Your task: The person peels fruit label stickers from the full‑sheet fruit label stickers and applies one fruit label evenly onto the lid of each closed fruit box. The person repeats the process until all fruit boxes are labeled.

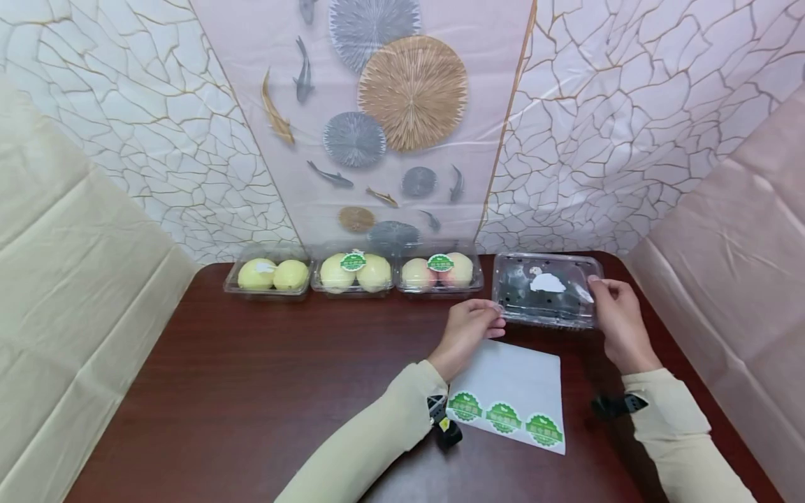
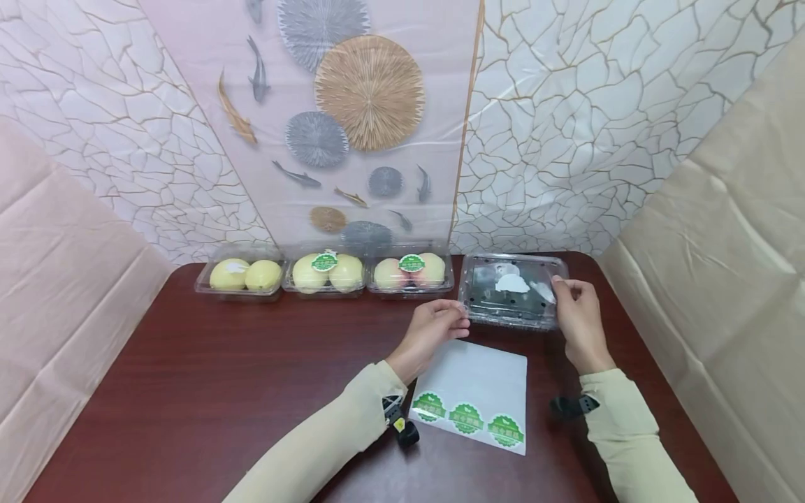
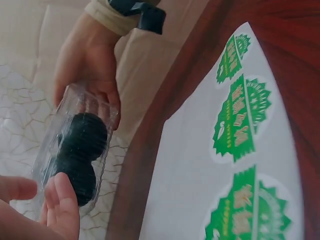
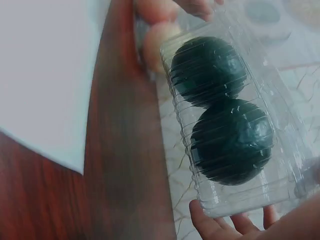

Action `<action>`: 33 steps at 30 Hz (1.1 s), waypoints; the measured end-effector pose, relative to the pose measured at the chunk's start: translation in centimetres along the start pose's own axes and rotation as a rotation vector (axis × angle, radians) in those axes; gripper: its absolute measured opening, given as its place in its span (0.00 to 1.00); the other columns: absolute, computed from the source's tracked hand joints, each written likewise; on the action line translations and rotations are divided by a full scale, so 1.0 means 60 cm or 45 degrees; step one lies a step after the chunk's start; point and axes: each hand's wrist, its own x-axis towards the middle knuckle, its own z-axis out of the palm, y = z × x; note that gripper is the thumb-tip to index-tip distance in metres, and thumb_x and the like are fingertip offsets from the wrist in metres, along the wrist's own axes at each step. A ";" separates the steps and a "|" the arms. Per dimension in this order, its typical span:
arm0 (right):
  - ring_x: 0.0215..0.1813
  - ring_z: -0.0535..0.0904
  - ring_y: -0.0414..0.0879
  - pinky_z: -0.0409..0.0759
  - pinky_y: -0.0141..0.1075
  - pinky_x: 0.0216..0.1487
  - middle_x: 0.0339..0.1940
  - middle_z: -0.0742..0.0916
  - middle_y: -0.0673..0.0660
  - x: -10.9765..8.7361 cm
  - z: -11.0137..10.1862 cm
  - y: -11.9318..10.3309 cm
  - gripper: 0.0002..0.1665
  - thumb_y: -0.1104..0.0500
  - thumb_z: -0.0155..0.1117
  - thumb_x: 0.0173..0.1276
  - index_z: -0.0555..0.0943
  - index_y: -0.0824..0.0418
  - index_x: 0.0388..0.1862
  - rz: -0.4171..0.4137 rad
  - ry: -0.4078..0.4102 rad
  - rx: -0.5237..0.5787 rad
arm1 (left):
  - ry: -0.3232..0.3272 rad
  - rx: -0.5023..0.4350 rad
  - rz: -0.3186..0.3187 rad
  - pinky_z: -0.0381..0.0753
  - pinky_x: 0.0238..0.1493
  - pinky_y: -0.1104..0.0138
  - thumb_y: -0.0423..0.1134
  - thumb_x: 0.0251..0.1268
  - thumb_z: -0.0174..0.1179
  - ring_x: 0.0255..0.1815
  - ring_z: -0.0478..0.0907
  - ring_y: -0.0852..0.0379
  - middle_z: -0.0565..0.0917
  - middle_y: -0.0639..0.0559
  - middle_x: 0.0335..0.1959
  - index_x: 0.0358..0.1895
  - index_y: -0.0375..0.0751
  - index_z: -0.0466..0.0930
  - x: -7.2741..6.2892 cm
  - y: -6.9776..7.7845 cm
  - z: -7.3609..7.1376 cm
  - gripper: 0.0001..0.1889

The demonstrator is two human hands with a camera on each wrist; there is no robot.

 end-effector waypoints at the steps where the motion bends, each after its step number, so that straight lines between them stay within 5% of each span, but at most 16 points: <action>1: 0.37 0.77 0.34 0.79 0.26 0.36 0.47 0.74 0.52 -0.008 0.001 -0.001 0.20 0.39 0.49 0.84 0.66 0.52 0.57 -0.003 -0.011 0.041 | -0.010 0.027 0.014 0.90 0.41 0.64 0.28 0.72 0.61 0.33 0.86 0.57 0.89 0.44 0.37 0.46 0.33 0.85 -0.007 0.003 -0.006 0.05; 11: 0.41 0.79 0.34 0.80 0.25 0.37 0.43 0.79 0.47 -0.063 0.018 0.003 0.10 0.48 0.44 0.88 0.70 0.50 0.57 -0.084 -0.040 0.229 | -0.035 0.230 0.115 0.90 0.39 0.65 0.29 0.72 0.63 0.33 0.87 0.55 0.89 0.34 0.40 0.47 0.30 0.83 -0.040 0.010 -0.057 0.06; 15: 0.43 0.79 0.35 0.81 0.25 0.39 0.47 0.77 0.49 -0.080 0.034 0.002 0.11 0.49 0.45 0.88 0.69 0.51 0.59 -0.102 -0.019 0.194 | -0.013 0.312 0.155 0.90 0.38 0.65 0.30 0.71 0.65 0.36 0.89 0.46 0.88 0.41 0.34 0.47 0.29 0.82 -0.049 0.010 -0.072 0.07; 20: 0.46 0.76 0.39 0.80 0.25 0.40 0.53 0.75 0.51 -0.100 0.054 0.006 0.18 0.48 0.43 0.88 0.67 0.56 0.66 -0.137 0.003 0.039 | 0.011 0.419 0.172 0.89 0.39 0.62 0.31 0.67 0.67 0.34 0.88 0.51 0.87 0.48 0.31 0.46 0.30 0.82 -0.058 0.008 -0.089 0.09; 26: 0.50 0.76 0.39 0.79 0.23 0.42 0.61 0.75 0.55 -0.119 0.065 0.012 0.25 0.47 0.44 0.88 0.65 0.63 0.71 -0.189 0.007 -0.081 | 0.004 0.383 0.121 0.90 0.43 0.53 0.33 0.67 0.68 0.36 0.88 0.48 0.87 0.49 0.31 0.50 0.29 0.81 -0.071 0.005 -0.103 0.13; 33: 0.54 0.76 0.34 0.78 0.20 0.46 0.68 0.76 0.62 -0.134 0.077 0.016 0.28 0.49 0.49 0.87 0.65 0.67 0.74 -0.192 -0.050 -0.117 | -0.023 0.317 0.117 0.89 0.39 0.65 0.36 0.72 0.66 0.42 0.89 0.42 0.88 0.29 0.44 0.62 0.28 0.77 -0.087 0.000 -0.121 0.21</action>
